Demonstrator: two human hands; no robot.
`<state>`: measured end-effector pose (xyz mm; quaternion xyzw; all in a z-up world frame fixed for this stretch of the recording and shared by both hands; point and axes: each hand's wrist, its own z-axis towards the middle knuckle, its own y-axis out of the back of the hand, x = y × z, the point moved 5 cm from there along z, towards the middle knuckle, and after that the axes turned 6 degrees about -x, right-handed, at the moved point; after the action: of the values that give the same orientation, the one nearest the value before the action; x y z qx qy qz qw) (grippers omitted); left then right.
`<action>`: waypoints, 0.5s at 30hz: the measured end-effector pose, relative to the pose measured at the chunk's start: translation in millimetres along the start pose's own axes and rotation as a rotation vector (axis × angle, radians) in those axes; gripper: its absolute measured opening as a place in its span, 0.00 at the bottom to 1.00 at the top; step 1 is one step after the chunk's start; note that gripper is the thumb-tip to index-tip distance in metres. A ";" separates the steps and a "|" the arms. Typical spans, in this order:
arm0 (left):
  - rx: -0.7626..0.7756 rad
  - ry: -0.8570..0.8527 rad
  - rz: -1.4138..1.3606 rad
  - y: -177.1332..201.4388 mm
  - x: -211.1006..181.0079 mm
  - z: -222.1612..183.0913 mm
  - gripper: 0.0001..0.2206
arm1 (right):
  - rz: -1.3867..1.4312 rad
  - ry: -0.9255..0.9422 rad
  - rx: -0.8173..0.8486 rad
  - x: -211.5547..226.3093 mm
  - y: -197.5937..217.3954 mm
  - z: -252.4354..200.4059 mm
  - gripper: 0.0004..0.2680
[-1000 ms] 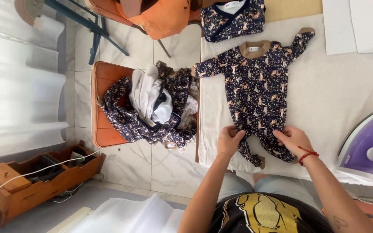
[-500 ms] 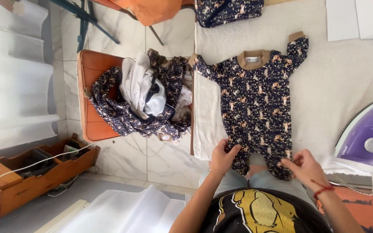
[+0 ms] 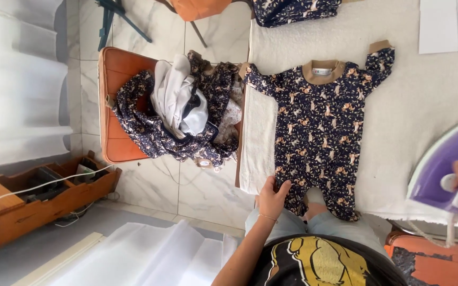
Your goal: Ironing and folding baby onesies on a flat surface in a sewing factory environment.
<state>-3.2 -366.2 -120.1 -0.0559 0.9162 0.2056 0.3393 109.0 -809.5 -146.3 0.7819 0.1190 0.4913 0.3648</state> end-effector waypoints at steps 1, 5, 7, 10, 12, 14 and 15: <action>-0.015 0.005 0.066 2.8 -8.4 -7.7 0.12 | 0.043 -0.029 0.026 45.3 -15.7 -25.8 0.16; -0.101 0.000 0.035 -1.6 -1.2 -10.6 0.12 | -0.317 0.154 0.290 192.4 -53.0 -73.3 0.19; -0.159 -0.044 0.027 -1.9 0.2 -10.1 0.12 | -0.425 0.755 0.545 243.3 -102.2 -98.6 0.19; -0.261 -0.120 0.072 -1.7 3.9 -14.7 0.11 | -0.442 1.003 0.675 280.1 -161.3 -96.8 0.17; -0.293 -0.130 0.038 1.9 6.7 -18.9 0.11 | -0.481 1.025 0.601 294.0 -173.7 -77.3 0.16; -0.320 -0.128 0.010 5.3 13.2 -30.3 0.12 | -0.522 1.037 0.537 301.2 -180.7 -70.9 0.17; -0.332 -0.044 0.025 6.7 18.1 -32.6 0.11 | -0.578 0.953 0.562 300.2 -181.7 -67.9 0.17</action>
<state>-38.2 -373.0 -107.2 -0.0953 0.8626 0.3596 0.3429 229.0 -487.0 -49.6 0.4790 0.6003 0.6175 0.1700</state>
